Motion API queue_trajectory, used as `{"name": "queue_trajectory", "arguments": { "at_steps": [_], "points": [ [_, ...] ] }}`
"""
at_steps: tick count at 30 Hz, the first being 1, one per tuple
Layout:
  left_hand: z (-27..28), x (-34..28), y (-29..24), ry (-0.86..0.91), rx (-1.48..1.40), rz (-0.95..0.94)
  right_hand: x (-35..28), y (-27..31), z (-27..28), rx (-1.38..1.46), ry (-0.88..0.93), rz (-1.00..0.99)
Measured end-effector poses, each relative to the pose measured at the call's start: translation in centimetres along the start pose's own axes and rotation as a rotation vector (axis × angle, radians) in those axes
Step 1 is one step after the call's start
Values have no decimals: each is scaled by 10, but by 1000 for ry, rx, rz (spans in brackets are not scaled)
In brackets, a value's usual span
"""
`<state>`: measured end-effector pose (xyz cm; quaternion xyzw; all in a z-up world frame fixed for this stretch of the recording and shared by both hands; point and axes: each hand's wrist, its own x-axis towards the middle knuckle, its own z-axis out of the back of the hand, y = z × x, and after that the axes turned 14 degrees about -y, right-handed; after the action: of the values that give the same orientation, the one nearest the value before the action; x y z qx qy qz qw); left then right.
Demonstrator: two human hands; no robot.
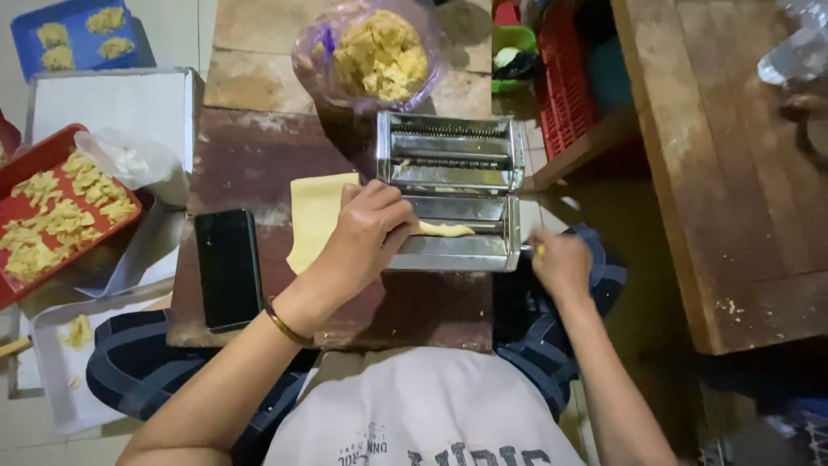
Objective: Rolling and folding dough using a manual pasta machine
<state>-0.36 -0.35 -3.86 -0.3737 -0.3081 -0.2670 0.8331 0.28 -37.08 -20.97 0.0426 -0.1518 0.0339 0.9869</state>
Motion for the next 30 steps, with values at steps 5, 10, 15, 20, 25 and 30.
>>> {"name": "queue_trajectory", "arguments": {
  "at_steps": [5, 10, 15, 20, 25, 30],
  "points": [
    [-4, -9, -3, -68, 363, -132, -81, -10, 64, 132, 33, 18],
    [11, -25, -28, 20, 211, 55, -76, -13, 142, 57, -96, 6],
    [7, -87, -28, -16, 47, 85, -30, -6, 179, -121, -312, 72],
    [6, -122, -28, -26, -390, 361, 45, -4, 175, -61, -610, 220],
    [-20, -137, -11, -44, -607, 812, 124, -3, 103, -51, -708, 226],
    [-42, -126, -23, -351, -1171, 1199, 83, 5, -7, -324, -405, 117]
  ]
}}
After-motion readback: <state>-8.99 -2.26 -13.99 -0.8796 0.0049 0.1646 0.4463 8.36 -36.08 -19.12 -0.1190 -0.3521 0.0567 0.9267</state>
